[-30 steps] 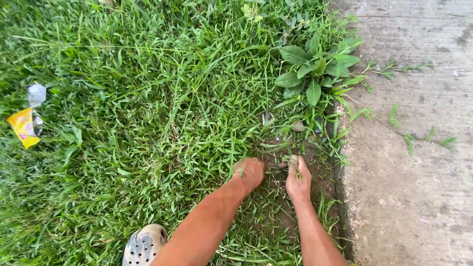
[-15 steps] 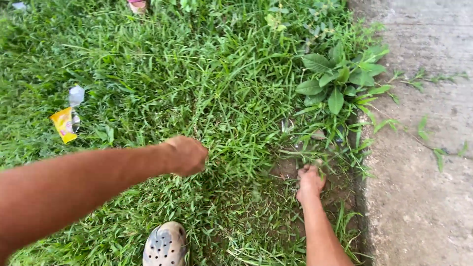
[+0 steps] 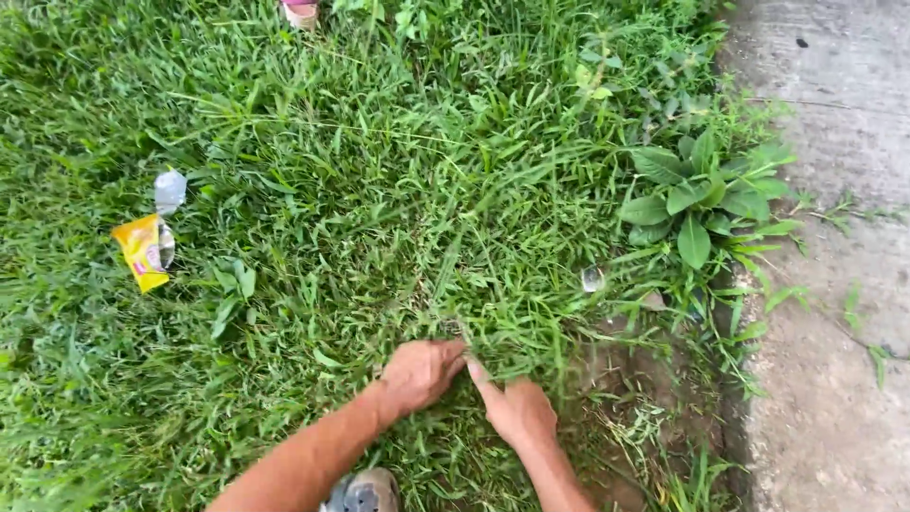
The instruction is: The person pulls weeds from a patch of grass by hand next to a concrete walkway.
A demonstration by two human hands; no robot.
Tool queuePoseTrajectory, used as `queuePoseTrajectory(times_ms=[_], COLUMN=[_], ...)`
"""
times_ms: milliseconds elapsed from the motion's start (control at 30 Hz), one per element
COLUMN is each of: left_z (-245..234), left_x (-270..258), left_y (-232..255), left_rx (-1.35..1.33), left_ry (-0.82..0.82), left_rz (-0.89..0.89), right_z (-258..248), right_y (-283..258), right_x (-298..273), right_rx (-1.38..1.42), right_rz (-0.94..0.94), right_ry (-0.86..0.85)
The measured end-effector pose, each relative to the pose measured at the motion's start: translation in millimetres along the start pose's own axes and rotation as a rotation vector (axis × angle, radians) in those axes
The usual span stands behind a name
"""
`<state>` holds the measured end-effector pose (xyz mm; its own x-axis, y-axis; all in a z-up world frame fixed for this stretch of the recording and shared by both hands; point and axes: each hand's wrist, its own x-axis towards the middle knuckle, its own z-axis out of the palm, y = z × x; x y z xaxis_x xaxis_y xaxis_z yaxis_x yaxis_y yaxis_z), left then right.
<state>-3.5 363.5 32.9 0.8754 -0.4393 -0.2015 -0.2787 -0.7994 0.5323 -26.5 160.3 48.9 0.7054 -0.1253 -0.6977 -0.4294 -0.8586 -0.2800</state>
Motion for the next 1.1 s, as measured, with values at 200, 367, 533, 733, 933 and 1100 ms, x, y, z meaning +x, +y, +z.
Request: queuePoseTrajectory(times_ms=[200, 367, 533, 733, 933, 1100], left_z=[1.9, -31.1, -22.4, -32.9, 31.0, 18.9], left_x=[-32.7, -61.0, -68.9, -5.3, 43.6, 10.1], left_y=[7.8, 8.5, 18.8, 15.4, -20.0, 11.8], left_rx=[-0.247, -0.283, -0.244, -0.164, -0.184, -0.415], left_ry=[0.164, 0.128, 0.246, 0.135, 0.089, -0.03], left_rz=[-0.154, -0.228, -0.178, -0.182, -0.136, -0.31], right_z=[-29.1, 35.1, 52.8, 29.3, -13.2, -25.6], right_y=[-66.1, -9.2, 52.6, 64.4, 9.9, -29.9], right_x=[8.2, 82.8, 72.7, 1.9, -11.9, 6.9], right_rx=[0.039, -0.057, -0.444, 0.564, 0.244, 0.211], right_rz=[0.15, -0.1, -0.698, -0.064, -0.598, -0.486], right_ry=[-0.115, 0.118, 0.461, 0.213, 0.752, 0.471])
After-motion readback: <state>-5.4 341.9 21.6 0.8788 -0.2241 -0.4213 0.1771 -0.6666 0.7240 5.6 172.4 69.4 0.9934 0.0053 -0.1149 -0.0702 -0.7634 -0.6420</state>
